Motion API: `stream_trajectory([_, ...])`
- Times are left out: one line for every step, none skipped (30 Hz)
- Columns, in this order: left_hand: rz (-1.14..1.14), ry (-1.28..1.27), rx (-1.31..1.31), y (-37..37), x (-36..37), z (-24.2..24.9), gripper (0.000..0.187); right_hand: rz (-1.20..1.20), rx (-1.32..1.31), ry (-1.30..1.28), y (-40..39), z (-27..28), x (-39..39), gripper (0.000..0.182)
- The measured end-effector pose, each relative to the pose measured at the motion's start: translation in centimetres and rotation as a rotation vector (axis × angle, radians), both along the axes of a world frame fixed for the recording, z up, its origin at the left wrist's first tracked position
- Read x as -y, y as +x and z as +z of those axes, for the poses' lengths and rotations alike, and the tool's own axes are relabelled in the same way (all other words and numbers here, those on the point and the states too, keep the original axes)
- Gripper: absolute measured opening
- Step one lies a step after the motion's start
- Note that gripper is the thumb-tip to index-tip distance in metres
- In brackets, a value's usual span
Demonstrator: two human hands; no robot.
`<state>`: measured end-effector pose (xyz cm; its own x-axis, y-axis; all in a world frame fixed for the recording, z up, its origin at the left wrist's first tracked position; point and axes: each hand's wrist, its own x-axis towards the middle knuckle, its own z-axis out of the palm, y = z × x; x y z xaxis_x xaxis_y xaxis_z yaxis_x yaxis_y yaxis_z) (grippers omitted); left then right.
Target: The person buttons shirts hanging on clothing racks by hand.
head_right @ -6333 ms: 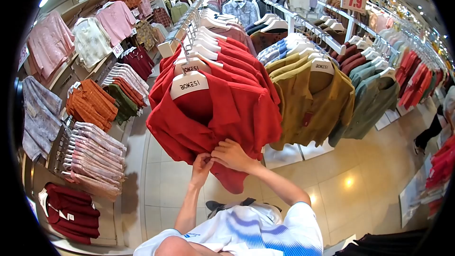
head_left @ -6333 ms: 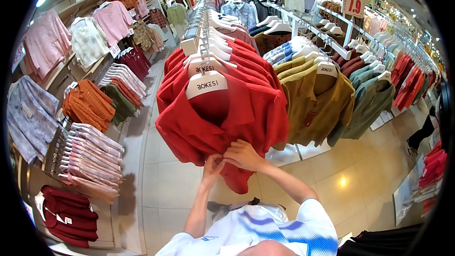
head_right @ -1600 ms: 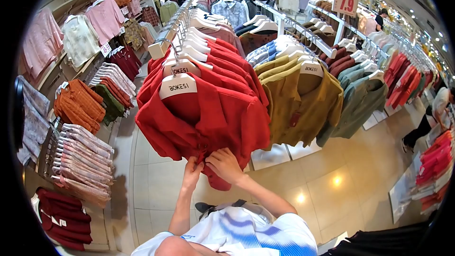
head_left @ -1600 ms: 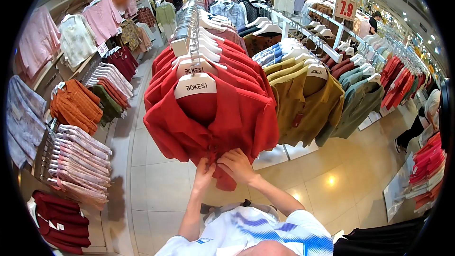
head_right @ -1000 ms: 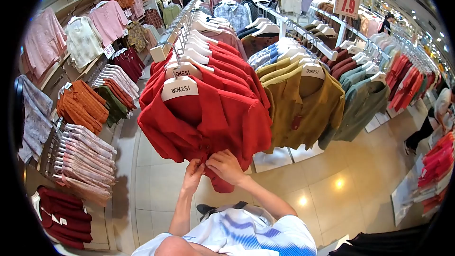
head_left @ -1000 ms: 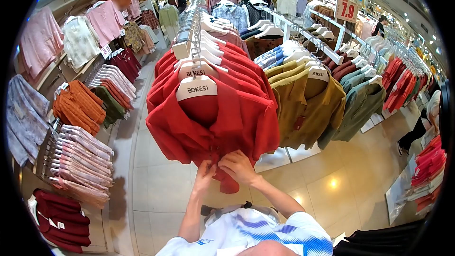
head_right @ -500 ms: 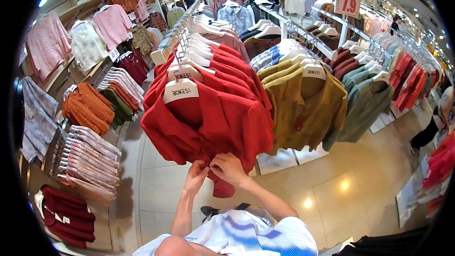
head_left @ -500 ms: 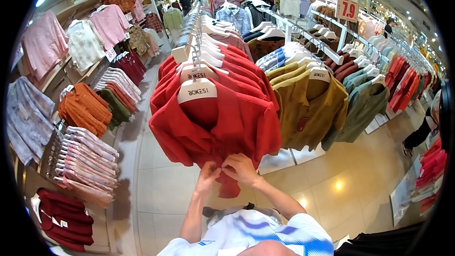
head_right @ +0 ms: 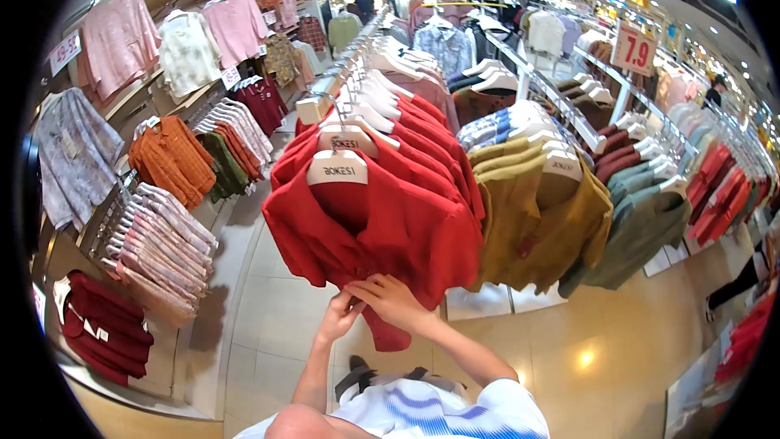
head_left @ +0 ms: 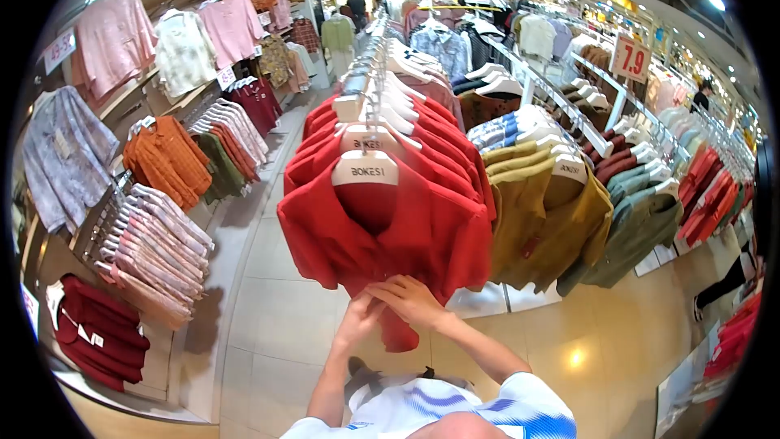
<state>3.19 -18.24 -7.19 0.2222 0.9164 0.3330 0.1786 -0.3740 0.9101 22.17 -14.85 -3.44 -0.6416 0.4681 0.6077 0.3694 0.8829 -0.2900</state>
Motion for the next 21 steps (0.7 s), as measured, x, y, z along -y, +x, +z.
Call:
stream_trajectory([0.053, 0.127, -0.071, 0.1, 0.0, 0.5, 0.020, -0.033, -0.049, 0.023, -0.2, 0.4, -0.2, 0.042])
stream_trajectory([0.106, 0.252, -0.144, 0.2, -0.1, 0.7, 0.020, -0.018, -0.046, 0.033, -0.4, 0.1, -0.7, 0.042])
stream_trajectory([0.161, 0.280, -0.162, 0.1, -0.2, 0.9, 0.019, -0.040, -0.031, 0.018, -0.7, -0.2, -1.0, 0.036])
stream_trajectory([0.171, 0.286, -0.162, 0.0, -0.3, 1.1, 0.019, -0.065, -0.017, 0.001, -0.9, -0.5, -1.4, 0.030])
stream_trajectory([0.210, 0.326, -0.187, -0.1, -0.3, 1.3, 0.019, -0.059, -0.017, 0.005, -1.1, -0.8, -1.7, 0.030])
stream_trajectory([0.246, 0.363, -0.212, -0.2, -0.3, 1.7, 0.019, -0.102, -0.011, 0.016, -1.4, -0.5, -1.7, 0.023])
stream_trajectory([0.263, 0.356, -0.193, -0.5, -0.6, 1.2, 0.019, -0.148, -0.006, 0.027, -1.9, -0.4, -1.6, 0.017])
stream_trajectory([0.261, 0.358, -0.193, -0.8, -0.8, 0.5, 0.019, -0.150, -0.007, 0.029, -2.2, -0.6, -1.6, 0.017])
stream_trajectory([0.257, 0.360, -0.162, -1.1, -1.2, 0.1, 0.019, -0.155, -0.045, 0.018, -2.5, -0.7, -1.6, 0.016])
stream_trajectory([0.249, 0.367, -0.124, -1.3, -2.0, 0.0, 0.019, -0.165, -0.078, 0.016, -2.7, -0.5, -1.9, 0.015])
stream_trajectory([0.229, 0.350, -0.130, -1.5, -2.4, -0.2, 0.017, -0.175, -0.099, 0.019, -2.8, -0.6, -2.0, 0.014])
stream_trajectory([0.219, 0.360, -0.105, -1.5, -2.7, 0.3, 0.017, -0.189, -0.079, 0.033, -2.8, -0.3, -2.0, 0.014])
stream_trajectory([0.197, 0.381, -0.116, -1.6, -2.9, 0.7, 0.016, -0.193, -0.079, 0.036, -2.8, 0.0, -2.0, 0.014])
stream_trajectory([0.178, 0.398, -0.130, -1.6, -3.0, 0.9, 0.014, -0.194, -0.080, 0.034, -2.9, 0.4, -2.0, 0.014])
stream_trajectory([0.194, 0.364, -0.122, -1.6, -3.1, 0.8, 0.012, -0.199, -0.062, 0.036, -3.1, 0.7, -2.0, 0.015])
stream_trajectory([0.193, 0.360, -0.110, -1.9, -3.2, 0.7, 0.012, -0.201, -0.049, 0.034, -3.3, 0.7, -2.1, 0.015])
stream_trajectory([0.237, 0.395, -0.171, -2.2, -3.2, 0.8, 0.010, -0.203, -0.050, 0.014, -3.7, 0.7, -2.1, 0.015])
stream_trajectory([0.282, 0.425, -0.235, -2.7, -3.0, 0.8, 0.007, -0.203, -0.051, -0.011, -4.1, 0.7, -1.9, 0.015])
stream_trajectory([0.286, 0.410, -0.230, -3.4, -3.0, 0.8, 0.007, -0.199, -0.042, -0.024, -4.6, 0.6, -1.7, 0.015])
stream_trajectory([0.254, 0.436, -0.270, -4.0, -3.2, 0.7, 0.007, -0.191, -0.054, -0.058, -5.0, 0.7, -1.7, 0.015])
stream_trajectory([0.225, 0.464, -0.310, -4.7, -3.1, 0.6, 0.008, -0.181, -0.064, -0.090, -5.5, 0.7, -1.6, 0.015])
